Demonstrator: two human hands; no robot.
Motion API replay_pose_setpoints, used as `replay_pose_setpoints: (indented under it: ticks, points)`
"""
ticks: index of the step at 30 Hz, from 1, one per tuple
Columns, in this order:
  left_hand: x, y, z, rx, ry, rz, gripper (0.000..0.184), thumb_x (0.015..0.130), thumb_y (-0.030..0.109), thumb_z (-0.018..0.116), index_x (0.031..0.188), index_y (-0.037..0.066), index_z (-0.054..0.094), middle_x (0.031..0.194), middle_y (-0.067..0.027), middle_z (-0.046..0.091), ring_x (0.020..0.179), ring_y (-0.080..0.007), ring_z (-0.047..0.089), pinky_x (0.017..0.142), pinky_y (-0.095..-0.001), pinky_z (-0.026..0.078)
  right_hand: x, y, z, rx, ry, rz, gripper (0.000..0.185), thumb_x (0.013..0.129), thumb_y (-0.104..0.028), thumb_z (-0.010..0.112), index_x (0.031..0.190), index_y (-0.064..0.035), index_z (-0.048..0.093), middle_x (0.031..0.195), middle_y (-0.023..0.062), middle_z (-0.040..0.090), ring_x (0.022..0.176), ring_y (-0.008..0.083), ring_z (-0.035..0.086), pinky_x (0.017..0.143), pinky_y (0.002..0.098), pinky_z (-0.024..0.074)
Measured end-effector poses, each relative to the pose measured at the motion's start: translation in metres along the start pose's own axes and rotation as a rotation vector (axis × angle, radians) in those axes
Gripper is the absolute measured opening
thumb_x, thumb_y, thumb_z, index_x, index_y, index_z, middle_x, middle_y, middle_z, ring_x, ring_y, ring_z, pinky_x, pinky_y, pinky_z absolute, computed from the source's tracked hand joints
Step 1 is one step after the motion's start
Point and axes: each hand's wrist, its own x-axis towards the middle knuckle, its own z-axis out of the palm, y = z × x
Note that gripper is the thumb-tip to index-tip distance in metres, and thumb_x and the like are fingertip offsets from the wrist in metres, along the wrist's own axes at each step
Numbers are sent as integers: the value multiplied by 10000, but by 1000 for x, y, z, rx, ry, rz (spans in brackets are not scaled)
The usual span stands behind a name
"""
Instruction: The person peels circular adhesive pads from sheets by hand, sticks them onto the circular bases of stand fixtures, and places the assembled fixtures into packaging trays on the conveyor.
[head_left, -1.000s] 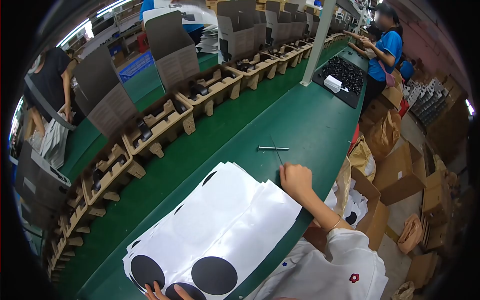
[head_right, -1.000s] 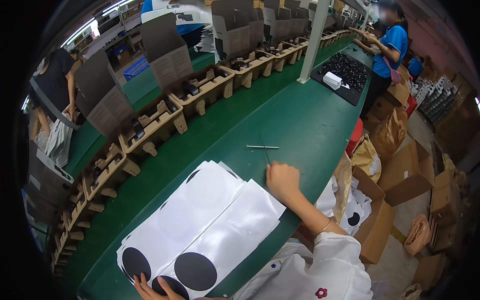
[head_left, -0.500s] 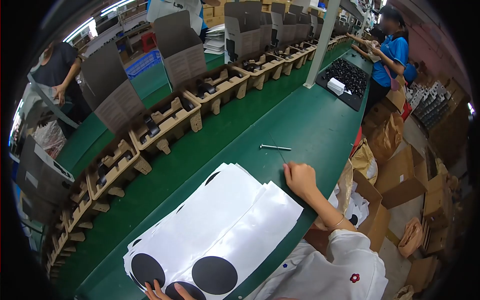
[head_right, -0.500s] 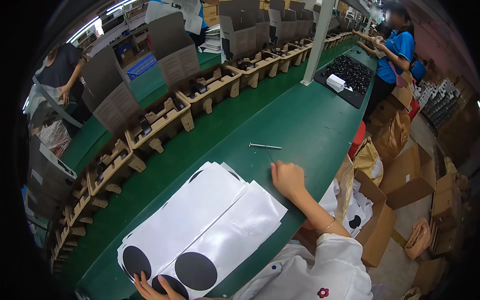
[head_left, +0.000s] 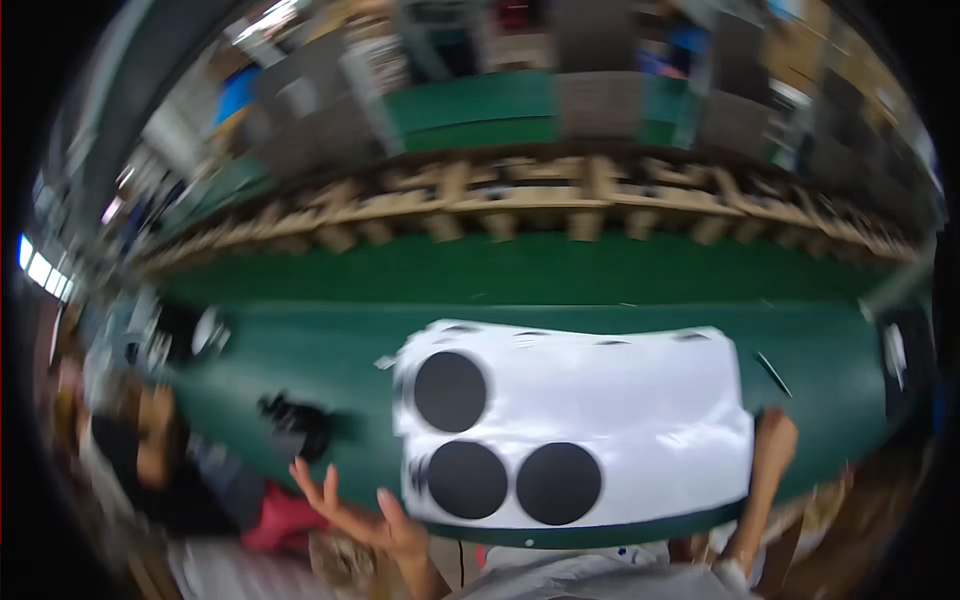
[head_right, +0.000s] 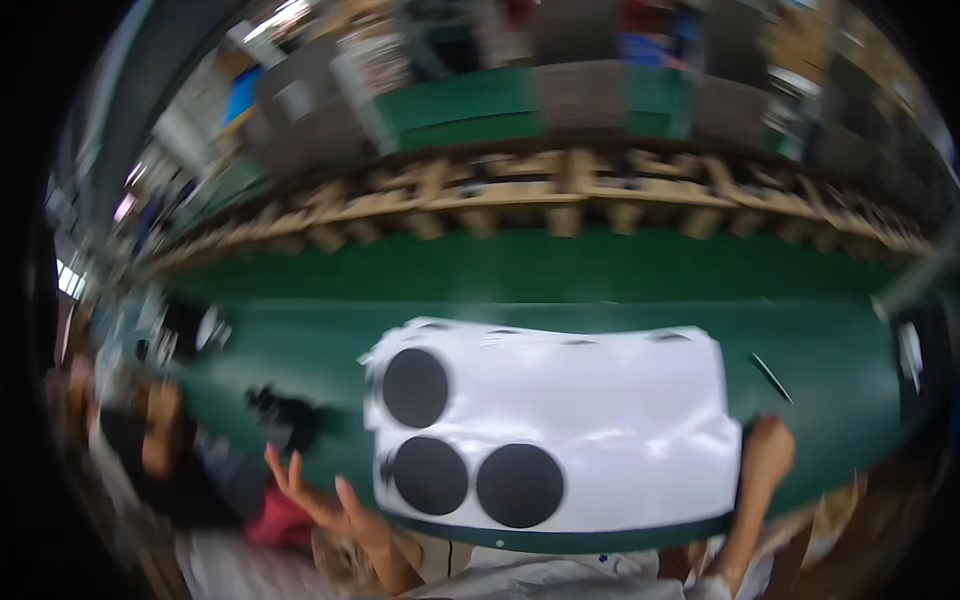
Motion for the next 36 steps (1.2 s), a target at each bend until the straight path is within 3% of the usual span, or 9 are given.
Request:
replay_pose_setpoints:
  ticks: [4, 7, 11, 15, 17, 19, 28, 33, 36]
  points:
    - [18, -42, -32, 202, 68, -236, 554, 824, 100, 578, 1310, -43, 354, 1457, -202, 267, 1365, -356, 222, 1115, -457, 136, -20, -17, -25, 434, 581, -44, 382, 984, -274, 421, 902, 50, 606, 705, 240, 604, 629, 409, 579, 545, 447, 427]
    - [15, -91, -36, 487, -12, -278, 815, 761, 247, 708, 1378, -37, 258, 1464, -211, 235, 1379, -409, 139, 1112, -485, 122, -8, 4, -3, -24, 18, 53, 390, 984, -298, 413, 896, 39, 588, 743, 244, 614, 658, 422, 574, 567, 438, 455]
    - [42, -137, -57, 645, -392, -314, 1047, 630, 385, 803, 1397, -35, 228, 1466, -210, 233, 1381, -429, 106, 1108, -517, 115, -19, -12, -21, 386, 366, 57, 408, 974, -334, 418, 902, 19, 609, 765, 264, 614, 694, 439, 585, 565, 472, 453]
    - [87, -168, -75, 766, -856, -272, 1077, 540, 417, 849, 1356, -56, 327, 1427, -246, 290, 1358, -418, 190, 1088, -510, 197, -10, 8, 4, -137, 6, -55, 370, 968, -312, 432, 906, 6, 612, 760, 262, 606, 670, 435, 576, 572, 487, 435]
    - [99, -207, -80, 398, -964, -208, 1002, 534, 415, 853, 1283, -78, 407, 1391, -280, 313, 1328, -412, 247, 1066, -496, 252, -13, -14, -14, 59, 125, -2, 388, 973, -308, 406, 883, 6, 616, 717, 254, 605, 632, 431, 581, 563, 509, 433]
    - [99, -212, -82, 455, -945, -227, 916, 543, 403, 852, 1204, -98, 462, 1380, -301, 308, 1305, -417, 267, 1057, -476, 275, -22, -22, -20, 275, 442, 0, 372, 964, -305, 422, 855, -4, 611, 697, 249, 604, 631, 428, 585, 564, 517, 429]
    - [91, -247, -85, 305, -806, -231, 803, 648, 207, 803, 1321, 25, 405, 1308, -153, 417, 1191, -341, 371, 1006, -422, 328, -26, -41, -23, -41, 23, 11, 446, 925, -401, 489, 725, -15, 590, 668, 201, 619, 646, 415, 614, 568, 498, 475]
    - [82, -255, -117, -330, -204, -730, 623, 846, 329, 590, 1383, 93, 381, 1224, -88, 506, 1044, -213, 517, 859, -342, 425, -32, -45, -47, 118, 128, 25, 423, 916, -350, 547, 689, 7, 541, 577, 152, 550, 535, 359, 552, 516, 427, 433]
    - [69, -187, -120, -649, 140, -670, 588, 895, 433, 460, 1390, 130, 366, 1249, -104, 510, 1040, -237, 553, 839, -360, 456, -56, -85, -89, 533, 442, -10, 283, 891, -165, 585, 672, -2, 512, 576, 107, 495, 494, 265, 482, 486, 350, 398]
